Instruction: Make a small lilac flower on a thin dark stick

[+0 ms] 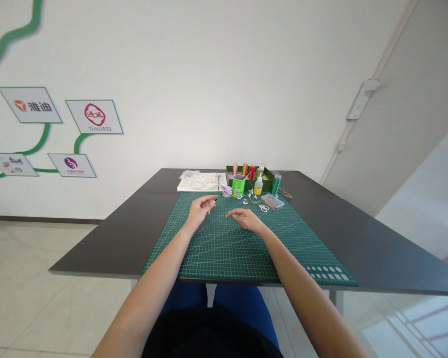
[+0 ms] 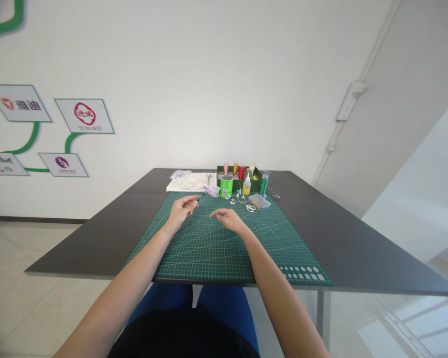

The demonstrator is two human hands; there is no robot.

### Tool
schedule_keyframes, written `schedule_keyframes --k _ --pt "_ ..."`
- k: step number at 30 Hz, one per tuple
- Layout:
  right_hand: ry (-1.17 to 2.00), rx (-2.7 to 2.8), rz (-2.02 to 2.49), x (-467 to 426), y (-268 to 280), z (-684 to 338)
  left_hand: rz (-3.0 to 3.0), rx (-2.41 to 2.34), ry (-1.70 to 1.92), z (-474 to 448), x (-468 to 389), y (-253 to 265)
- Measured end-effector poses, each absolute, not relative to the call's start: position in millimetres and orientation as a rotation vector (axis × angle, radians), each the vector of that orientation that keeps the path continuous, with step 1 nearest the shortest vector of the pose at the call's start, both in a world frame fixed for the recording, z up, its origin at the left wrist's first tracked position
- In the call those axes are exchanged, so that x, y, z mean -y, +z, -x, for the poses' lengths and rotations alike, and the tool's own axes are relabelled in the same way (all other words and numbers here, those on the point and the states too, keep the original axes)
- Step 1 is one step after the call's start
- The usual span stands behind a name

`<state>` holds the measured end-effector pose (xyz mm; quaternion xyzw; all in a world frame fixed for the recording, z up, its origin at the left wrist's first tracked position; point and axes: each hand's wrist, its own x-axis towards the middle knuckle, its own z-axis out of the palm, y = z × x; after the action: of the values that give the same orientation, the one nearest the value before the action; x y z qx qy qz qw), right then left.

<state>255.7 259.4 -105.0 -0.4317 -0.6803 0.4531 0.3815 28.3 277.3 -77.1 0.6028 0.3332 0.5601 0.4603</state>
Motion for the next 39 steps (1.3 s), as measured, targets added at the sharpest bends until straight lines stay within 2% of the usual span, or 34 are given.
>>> schedule_keyframes --k 13,20,29,39 --pt "1.353 1.699 0.966 -254 -101 -254 -1.400 -0.954 1.441 -23 -283 -82" --pt "1.388 1.423 0.855 -252 -95 -256 -1.300 -0.934 1.443 -22 -284 -81" --pt "1.103 1.181 1.027 -269 -105 -264 -1.243 -0.921 1.457 -21 -281 -78" --pt "0.869 1.250 1.209 -270 -106 -265 -1.327 -0.923 1.479 -24 -285 -78"
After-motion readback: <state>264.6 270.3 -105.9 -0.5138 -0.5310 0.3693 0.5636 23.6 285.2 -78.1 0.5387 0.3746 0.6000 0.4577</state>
